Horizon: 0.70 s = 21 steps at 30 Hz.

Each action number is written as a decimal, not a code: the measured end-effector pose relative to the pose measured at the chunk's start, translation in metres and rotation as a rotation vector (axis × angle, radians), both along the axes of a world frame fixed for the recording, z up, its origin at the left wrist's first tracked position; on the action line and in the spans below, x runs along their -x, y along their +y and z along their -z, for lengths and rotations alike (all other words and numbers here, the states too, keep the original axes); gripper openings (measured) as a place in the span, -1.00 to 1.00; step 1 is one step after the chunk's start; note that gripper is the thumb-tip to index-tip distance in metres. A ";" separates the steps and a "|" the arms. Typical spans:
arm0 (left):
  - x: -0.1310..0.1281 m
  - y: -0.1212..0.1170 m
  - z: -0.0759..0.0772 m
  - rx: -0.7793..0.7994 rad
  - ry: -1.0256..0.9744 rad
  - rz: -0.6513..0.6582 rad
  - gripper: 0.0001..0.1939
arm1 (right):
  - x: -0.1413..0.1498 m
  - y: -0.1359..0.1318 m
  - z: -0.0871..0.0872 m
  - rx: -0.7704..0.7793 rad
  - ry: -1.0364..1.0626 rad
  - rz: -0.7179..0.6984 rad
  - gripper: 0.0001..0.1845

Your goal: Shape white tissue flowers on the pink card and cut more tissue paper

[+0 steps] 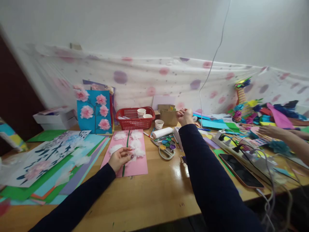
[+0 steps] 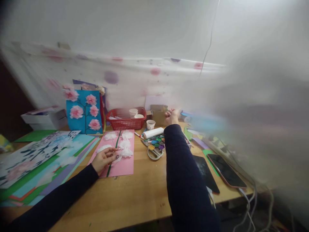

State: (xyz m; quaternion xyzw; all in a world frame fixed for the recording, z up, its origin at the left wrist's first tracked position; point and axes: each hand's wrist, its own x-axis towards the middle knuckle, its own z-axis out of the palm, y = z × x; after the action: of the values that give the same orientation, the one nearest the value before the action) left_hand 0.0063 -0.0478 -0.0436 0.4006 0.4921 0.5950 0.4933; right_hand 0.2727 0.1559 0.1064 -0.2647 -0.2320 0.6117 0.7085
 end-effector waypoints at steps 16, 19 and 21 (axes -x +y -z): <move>0.000 -0.002 -0.001 0.017 0.066 0.012 -0.55 | -0.018 0.009 0.012 0.118 0.063 0.075 -0.71; 0.000 -0.002 0.000 0.013 0.065 0.021 -0.56 | -0.021 0.012 0.013 0.084 0.035 0.070 -0.70; -0.001 -0.001 0.001 0.012 0.055 0.030 -0.55 | -0.022 0.014 0.017 0.037 -0.002 0.052 -0.69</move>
State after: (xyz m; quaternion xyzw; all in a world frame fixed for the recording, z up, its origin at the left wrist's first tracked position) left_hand 0.0070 -0.0491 -0.0446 0.4212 0.5029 0.5734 0.4908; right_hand 0.2943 0.1701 0.0893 -0.2842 -0.2146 0.5970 0.7189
